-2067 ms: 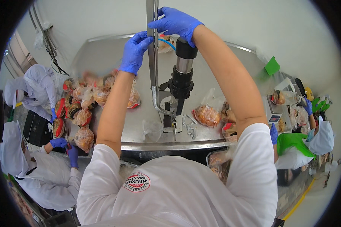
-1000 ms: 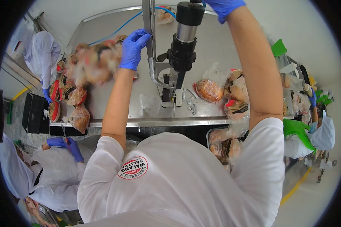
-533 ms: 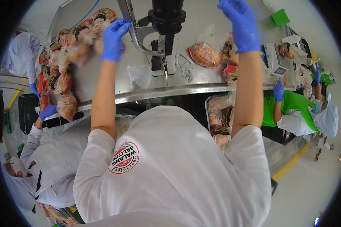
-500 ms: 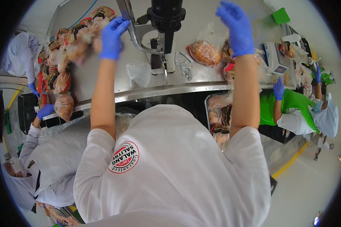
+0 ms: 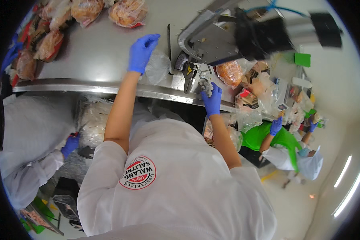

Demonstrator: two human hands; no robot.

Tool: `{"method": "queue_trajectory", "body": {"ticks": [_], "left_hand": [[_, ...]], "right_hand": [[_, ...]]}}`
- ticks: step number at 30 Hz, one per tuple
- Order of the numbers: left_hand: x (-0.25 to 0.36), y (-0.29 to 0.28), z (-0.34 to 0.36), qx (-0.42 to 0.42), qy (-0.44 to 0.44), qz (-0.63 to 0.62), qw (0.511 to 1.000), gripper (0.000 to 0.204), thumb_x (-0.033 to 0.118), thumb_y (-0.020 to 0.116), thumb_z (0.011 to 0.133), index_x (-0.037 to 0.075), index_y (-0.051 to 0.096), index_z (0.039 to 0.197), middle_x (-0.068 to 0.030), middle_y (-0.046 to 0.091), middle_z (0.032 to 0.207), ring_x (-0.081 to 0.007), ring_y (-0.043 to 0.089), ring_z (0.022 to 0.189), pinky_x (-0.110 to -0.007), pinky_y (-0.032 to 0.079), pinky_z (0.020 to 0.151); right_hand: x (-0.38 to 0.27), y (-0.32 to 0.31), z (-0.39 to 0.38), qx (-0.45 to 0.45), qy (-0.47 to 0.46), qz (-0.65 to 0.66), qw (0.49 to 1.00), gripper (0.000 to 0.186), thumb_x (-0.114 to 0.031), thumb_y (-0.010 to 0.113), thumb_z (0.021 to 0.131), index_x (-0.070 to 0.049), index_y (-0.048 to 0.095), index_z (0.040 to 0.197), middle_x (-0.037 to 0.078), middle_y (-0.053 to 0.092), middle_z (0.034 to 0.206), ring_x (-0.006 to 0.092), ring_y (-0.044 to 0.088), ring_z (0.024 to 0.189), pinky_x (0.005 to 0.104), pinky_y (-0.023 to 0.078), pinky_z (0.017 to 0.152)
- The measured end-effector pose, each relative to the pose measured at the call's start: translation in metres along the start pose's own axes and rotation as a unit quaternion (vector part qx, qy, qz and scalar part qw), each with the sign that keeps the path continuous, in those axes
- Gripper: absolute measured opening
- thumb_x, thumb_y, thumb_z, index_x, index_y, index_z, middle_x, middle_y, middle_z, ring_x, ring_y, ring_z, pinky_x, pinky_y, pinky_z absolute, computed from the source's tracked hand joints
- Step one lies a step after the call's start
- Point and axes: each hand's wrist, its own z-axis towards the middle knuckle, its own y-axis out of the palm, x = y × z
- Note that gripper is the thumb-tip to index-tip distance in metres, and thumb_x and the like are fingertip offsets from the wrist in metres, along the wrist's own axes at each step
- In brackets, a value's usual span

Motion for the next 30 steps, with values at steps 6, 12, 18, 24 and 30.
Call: {"method": "queue_trajectory", "body": {"ticks": [6, 12, 18, 24, 30], "left_hand": [[-0.037, 0.022, -0.017, 0.023, 0.034, 0.087, 0.995, 0.017, 0.012, 0.061, 0.082, 0.013, 0.070, 0.097, -0.0123, 0.066, 0.091, -0.0283, 0.063, 0.083, -0.035, 0.050, 0.075], [-0.052, 0.052, 0.038, -0.083, 0.185, 0.300, 0.932, 0.022, 0.013, 0.060, 0.077, 0.016, 0.069, 0.096, -0.0063, 0.064, 0.096, -0.0248, 0.059, 0.092, -0.039, 0.047, 0.077], [-0.020, 0.057, 0.052, -0.218, 0.198, 0.440, 0.849, 0.029, 0.010, 0.052, 0.081, 0.013, 0.065, 0.106, -0.0073, 0.062, 0.103, -0.0259, 0.058, 0.098, -0.039, 0.046, 0.083], [-0.019, 0.062, 0.035, -0.136, 0.246, 0.337, 0.899, 0.017, 0.015, 0.057, 0.079, 0.009, 0.061, 0.094, -0.0126, 0.061, 0.090, -0.0292, 0.060, 0.088, -0.041, 0.047, 0.078], [0.033, 0.001, 0.077, 0.153, 0.191, 0.102, 0.964, 0.011, 0.004, 0.060, 0.086, 0.000, 0.064, 0.096, -0.0054, 0.062, 0.086, -0.0128, 0.059, 0.078, -0.026, 0.049, 0.066]], "right_hand": [[-0.011, 0.019, 0.000, -0.022, -0.037, -0.050, 0.998, 0.070, -0.006, 0.073, 0.067, -0.005, 0.042, 0.130, 0.019, 0.045, 0.120, 0.0359, 0.044, 0.112, 0.0416, 0.036, 0.100], [-0.031, 0.034, 0.003, -0.008, -0.081, -0.128, 0.988, 0.071, -0.005, 0.071, 0.067, -0.005, 0.041, 0.131, 0.020, 0.043, 0.121, 0.0357, 0.043, 0.113, 0.0413, 0.035, 0.100], [-0.042, 0.019, 0.001, 0.030, -0.030, -0.051, 0.998, 0.062, -0.010, 0.070, 0.076, -0.005, 0.041, 0.131, 0.018, 0.044, 0.121, 0.0325, 0.046, 0.110, 0.0389, 0.042, 0.094], [-0.049, -0.020, -0.011, 0.139, -0.045, -0.033, 0.989, 0.050, -0.010, 0.065, 0.082, -0.002, 0.045, 0.128, 0.015, 0.045, 0.121, 0.0272, 0.052, 0.103, 0.0358, 0.045, 0.089], [-0.200, -0.147, 0.003, 0.389, -0.238, 0.124, 0.881, 0.032, 0.000, 0.065, 0.080, -0.002, 0.059, 0.111, 0.010, 0.060, 0.095, 0.0214, 0.058, 0.085, 0.0321, 0.046, 0.080]]}}
